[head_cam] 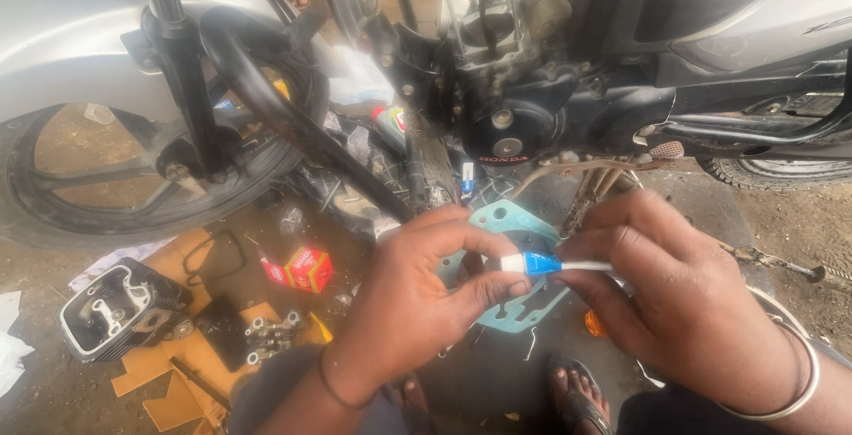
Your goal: The person sits on the ground beside a motorcycle and unwraps a new teal gasket from plastic packaging. They punch out the sealed holes in the gasket by hand, align it with the cylinder studs on the motorcycle engine, and press it into place over the studs.
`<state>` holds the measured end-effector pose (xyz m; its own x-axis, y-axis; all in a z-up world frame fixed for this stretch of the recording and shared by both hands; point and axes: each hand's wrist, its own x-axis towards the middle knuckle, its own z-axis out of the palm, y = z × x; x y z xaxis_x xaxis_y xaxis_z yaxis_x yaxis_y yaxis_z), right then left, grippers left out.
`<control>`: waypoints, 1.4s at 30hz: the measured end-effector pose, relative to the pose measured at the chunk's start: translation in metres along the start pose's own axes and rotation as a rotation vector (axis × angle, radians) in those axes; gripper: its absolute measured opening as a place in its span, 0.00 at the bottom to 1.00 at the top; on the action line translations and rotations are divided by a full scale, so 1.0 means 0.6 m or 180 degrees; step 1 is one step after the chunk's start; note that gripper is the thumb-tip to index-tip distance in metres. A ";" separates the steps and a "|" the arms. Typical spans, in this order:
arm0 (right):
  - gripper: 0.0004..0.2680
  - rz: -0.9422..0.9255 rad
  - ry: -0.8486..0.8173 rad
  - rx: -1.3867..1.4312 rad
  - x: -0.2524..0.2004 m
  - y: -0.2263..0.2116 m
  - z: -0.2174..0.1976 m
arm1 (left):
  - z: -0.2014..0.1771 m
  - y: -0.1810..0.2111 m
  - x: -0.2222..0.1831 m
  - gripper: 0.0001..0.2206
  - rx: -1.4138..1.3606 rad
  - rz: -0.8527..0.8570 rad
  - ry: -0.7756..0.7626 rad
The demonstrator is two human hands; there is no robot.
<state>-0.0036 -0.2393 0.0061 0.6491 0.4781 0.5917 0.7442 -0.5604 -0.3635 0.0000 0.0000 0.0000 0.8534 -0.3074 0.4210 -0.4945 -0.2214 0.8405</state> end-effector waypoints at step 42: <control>0.11 0.1771 -0.3162 -0.0021 -0.256 0.248 0.473 | -0.103 -0.097 -0.055 0.10 0.1119 0.0251 0.0578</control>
<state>0.0524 -0.2045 -0.3432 0.7290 0.4846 -0.4833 0.3149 -0.8645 -0.3918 0.0105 0.0802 -0.0417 0.8102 -0.1745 0.5595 -0.5592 -0.5164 0.6486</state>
